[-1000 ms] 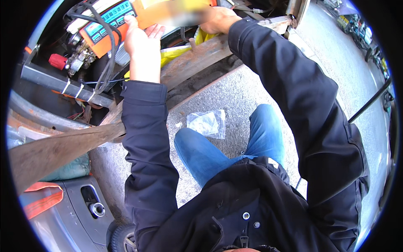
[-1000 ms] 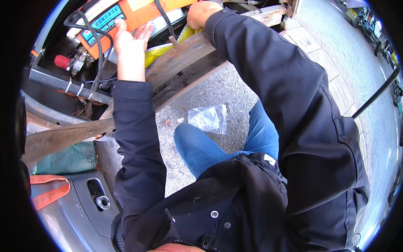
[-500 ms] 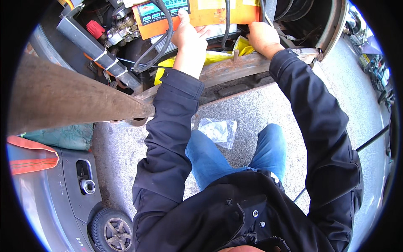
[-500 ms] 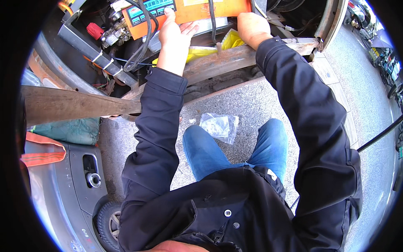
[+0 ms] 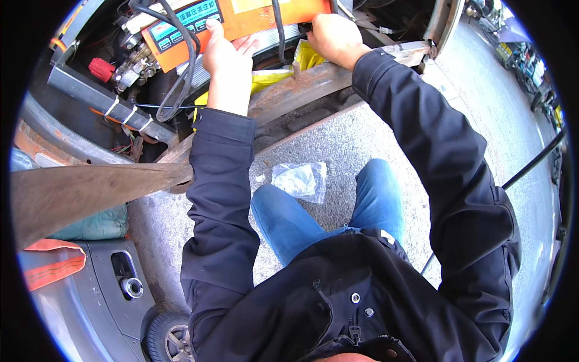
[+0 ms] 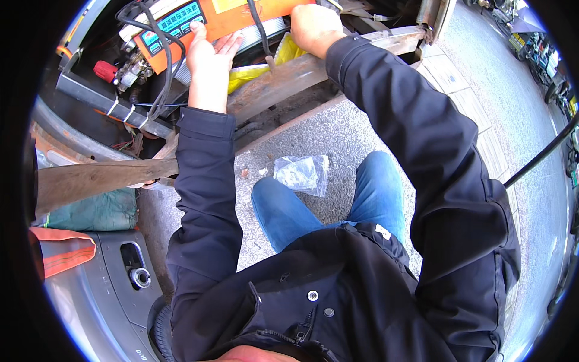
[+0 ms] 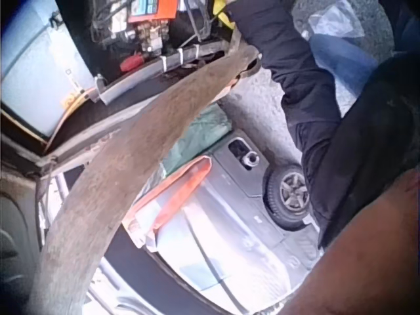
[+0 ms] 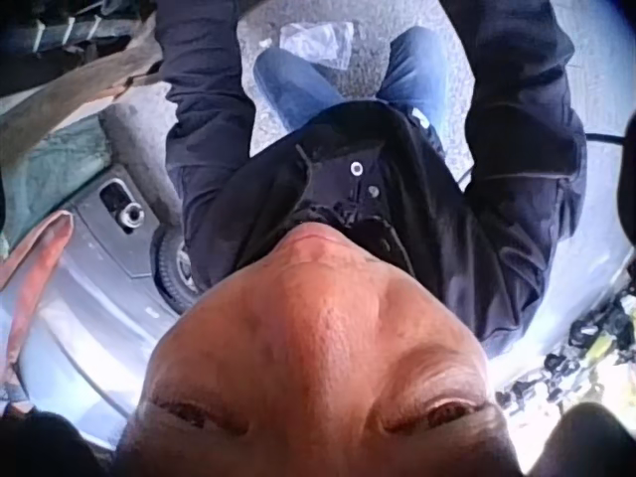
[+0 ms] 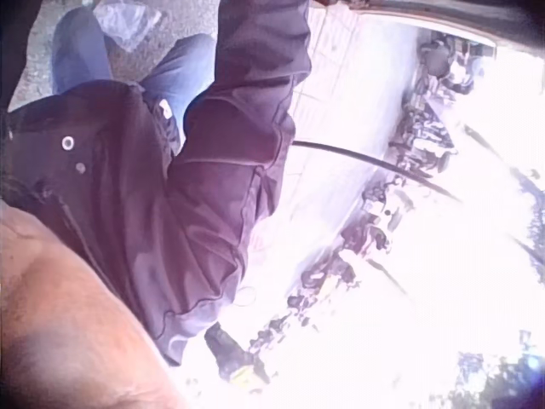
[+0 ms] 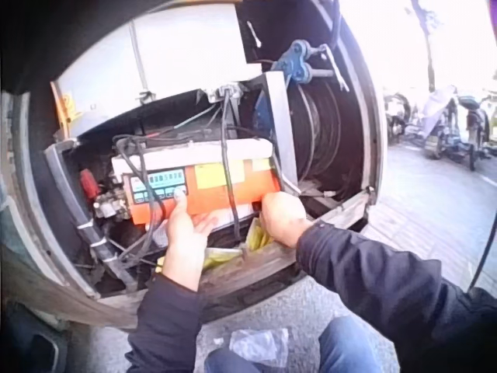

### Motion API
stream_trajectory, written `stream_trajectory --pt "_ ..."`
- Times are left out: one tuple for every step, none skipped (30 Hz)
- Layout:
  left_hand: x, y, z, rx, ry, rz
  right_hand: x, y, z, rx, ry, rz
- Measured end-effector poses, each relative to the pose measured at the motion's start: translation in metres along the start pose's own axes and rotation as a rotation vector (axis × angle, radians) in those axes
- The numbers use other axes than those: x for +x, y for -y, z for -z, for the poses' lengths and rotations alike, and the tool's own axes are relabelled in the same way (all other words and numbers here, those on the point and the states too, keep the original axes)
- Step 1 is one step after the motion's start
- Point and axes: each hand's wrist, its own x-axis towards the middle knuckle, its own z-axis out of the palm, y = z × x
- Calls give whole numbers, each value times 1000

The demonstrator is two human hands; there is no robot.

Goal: The person kneels beside an open compartment of a three-wheeled vehicle and uses a wrench to tighten connections on an orange battery pack. They repeatedly adjust wires and secure the battery within the frame.

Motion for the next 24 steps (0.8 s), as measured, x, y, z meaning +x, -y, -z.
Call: stream_trajectory --pt "4 1 2 -40 28 20 -3 -2 -4 47 -3 -52" --pt "7 0 3 -44 32 23 -5 -4 -9 94 -7 -104" --pt "11 2 4 -48 35 32 -5 -10 -20 164 -36 -147" --pt "12 3 5 -52 34 41 -2 -12 -20 165 -93 -142" --pt "16 3 6 -67 1 58 0 -14 -21 270 -74 -258" --pt "15 -1 10 -60 10 40 4 -3 -9 381 -54 -366" --pt "19 -1 13 -59 43 44 4 -8 -16 464 -190 -400" --pt "23 1 15 -58 77 48 8 -11 -22 452 -241 -426" --pt "16 0 5 -52 11 46 11 -11 -26 463 -273 -487" --pt "15 3 3 -47 16 55 13 -10 -29 472 -306 -548" --pt "14 6 2 -42 22 65 13 -12 -32 411 -242 -570" --pt "15 3 5 -37 18 55 14 -3 -28 458 -215 -618" --pt "17 1 9 -48 25 55 13 4 -24 495 -196 -650" --pt "18 -1 12 -40 43 50 12 10 -20 531 -177 -681" --pt "17 -1 13 -38 65 52 10 10 -16 546 -169 -691" --pt "16 -1 13 -36 87 54 9 11 -13 560 -162 -700" --pt "15 0 13 -34 87 53 8 12 -10 576 -154 -709" --pt "14 -1 12 -33 86 47 7 14 -7 575 -127 -715" --pt "13 -1 11 -32 85 40 7 17 -4 575 -99 -721" --pt "11 -1 11 -30 81 34 7 19 -2 575 -70 -726" --pt "7 -1 9 -30 81 29 9 18 -2 577 -62 -719" --pt "5 -1 7 -30 80 22 10 17 -4 580 -53 -711" --pt "6 -1 8 -28 72 19 11 16 -7 584 -43 -703" --pt "6 -1 8 -26 80 15 13 10 -16 565 -45 -667"
